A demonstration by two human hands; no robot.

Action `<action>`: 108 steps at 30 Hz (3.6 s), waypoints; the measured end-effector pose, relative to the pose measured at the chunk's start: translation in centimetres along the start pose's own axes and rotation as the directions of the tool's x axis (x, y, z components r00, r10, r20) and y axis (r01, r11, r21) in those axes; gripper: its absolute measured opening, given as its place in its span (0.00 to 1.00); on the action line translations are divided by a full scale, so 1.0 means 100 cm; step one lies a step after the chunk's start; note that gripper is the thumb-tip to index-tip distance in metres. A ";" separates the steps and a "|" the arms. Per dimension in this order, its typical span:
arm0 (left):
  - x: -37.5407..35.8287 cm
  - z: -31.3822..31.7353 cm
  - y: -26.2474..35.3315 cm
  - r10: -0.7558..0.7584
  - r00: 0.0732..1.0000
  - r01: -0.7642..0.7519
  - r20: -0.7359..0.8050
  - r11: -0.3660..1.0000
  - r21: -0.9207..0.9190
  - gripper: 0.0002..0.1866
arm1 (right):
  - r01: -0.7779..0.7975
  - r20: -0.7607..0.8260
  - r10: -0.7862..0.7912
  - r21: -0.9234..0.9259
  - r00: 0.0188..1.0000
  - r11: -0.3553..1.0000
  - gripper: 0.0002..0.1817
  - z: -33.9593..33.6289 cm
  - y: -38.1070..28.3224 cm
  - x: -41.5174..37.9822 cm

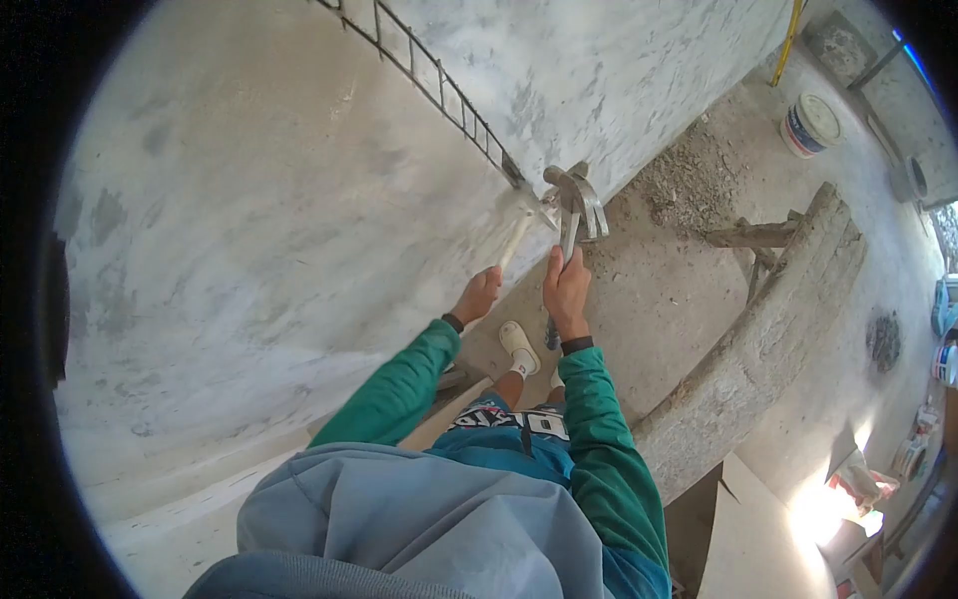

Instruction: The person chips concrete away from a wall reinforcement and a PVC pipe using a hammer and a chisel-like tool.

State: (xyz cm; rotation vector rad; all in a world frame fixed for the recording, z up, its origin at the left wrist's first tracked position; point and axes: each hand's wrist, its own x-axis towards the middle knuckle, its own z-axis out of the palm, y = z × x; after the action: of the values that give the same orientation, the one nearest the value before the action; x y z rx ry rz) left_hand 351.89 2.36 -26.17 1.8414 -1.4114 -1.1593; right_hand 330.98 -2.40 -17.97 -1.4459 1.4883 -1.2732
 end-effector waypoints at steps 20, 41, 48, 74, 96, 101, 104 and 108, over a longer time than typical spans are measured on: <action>0.023 -0.024 0.084 -0.014 0.990 0.081 -0.137 0.863 0.499 0.24 | -0.346 0.080 0.337 0.195 0.938 0.918 0.23 0.033 0.070 -0.032; 0.040 -0.061 0.052 -0.091 0.996 0.082 -0.003 0.884 0.459 0.26 | -0.170 -0.176 0.288 0.489 0.941 0.855 0.23 0.100 0.069 -0.028; 0.040 -0.066 0.020 0.111 0.994 -0.095 0.011 0.796 0.598 0.24 | -0.535 0.131 0.567 0.551 0.813 0.640 0.27 0.058 0.084 -0.028; 0.048 -0.059 0.078 -0.302 0.949 0.254 0.095 0.905 0.342 0.25 | -0.258 -0.200 0.392 0.481 0.898 0.838 0.24 0.132 0.083 -0.038; 0.046 -0.053 0.101 -0.495 0.852 0.459 0.170 0.863 0.211 0.21 | -0.228 -0.157 0.544 0.786 0.824 0.574 0.24 0.107 0.026 -0.043; 0.054 -0.075 0.056 -0.384 0.903 0.313 0.192 0.895 0.316 0.22 | -0.186 -0.419 0.175 0.014 0.891 0.982 0.26 0.136 0.088 -0.035; 0.061 -0.077 0.051 -0.183 0.961 0.076 0.209 0.896 0.437 0.23 | -0.515 0.029 0.602 0.553 0.798 0.655 0.25 0.100 0.074 -0.037; 0.057 -0.066 0.057 -0.167 0.953 0.037 0.251 0.892 0.451 0.23 | -0.428 -0.020 0.631 0.718 0.776 0.549 0.26 0.090 0.065 -0.048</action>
State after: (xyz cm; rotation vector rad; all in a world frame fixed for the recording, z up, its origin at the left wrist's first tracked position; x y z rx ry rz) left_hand 355.37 -5.30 -19.99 2.1412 -1.8882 -1.2738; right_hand 338.24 0.06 -27.33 -0.2701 1.2605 -1.4236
